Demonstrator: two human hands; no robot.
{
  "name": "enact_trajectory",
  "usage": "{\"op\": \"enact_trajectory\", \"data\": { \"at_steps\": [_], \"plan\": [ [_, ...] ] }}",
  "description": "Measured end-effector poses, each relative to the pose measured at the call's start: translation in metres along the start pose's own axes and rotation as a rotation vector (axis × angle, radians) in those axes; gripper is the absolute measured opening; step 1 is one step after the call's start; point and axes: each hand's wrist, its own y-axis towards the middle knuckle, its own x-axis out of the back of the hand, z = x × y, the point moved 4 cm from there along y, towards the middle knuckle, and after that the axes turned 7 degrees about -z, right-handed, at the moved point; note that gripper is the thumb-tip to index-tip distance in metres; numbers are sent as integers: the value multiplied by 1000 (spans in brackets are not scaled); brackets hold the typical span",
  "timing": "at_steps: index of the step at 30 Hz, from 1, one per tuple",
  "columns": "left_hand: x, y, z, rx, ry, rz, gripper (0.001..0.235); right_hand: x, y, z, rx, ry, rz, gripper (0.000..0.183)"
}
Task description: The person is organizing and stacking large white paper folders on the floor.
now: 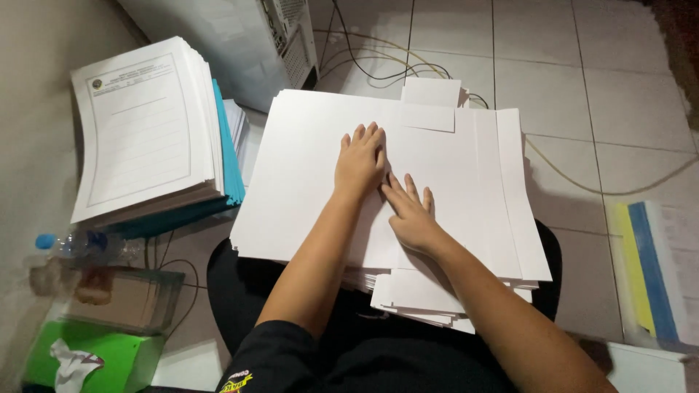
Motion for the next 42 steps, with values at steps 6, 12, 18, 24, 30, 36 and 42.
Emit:
{"op": "enact_trajectory", "data": {
  "at_steps": [6,12,18,24,30,36,42],
  "plan": [
    [9,0,-5,-11,57,6,49,16,-10,-13,-13,105,-97,81],
    [11,-1,-5,-9,29,-10,48,46,-81,-69,-255,-537,-237,78],
    [5,-1,-3,-23,40,-19,49,57,-135,-70,-349,-479,-99,66],
    [6,-2,-3,-25,42,-37,47,64,-152,-59,-306,-427,-194,63],
    [-5,-1,1,-129,25,-44,45,104,-162,-78,-515,-580,-417,52],
    [33,-10,-14,-10,-19,21,51,97,-97,-122,-159,-731,-181,59],
    [36,-10,-16,-44,57,98,67,111,32,-172,-108,-642,-43,81]
  ]
}}
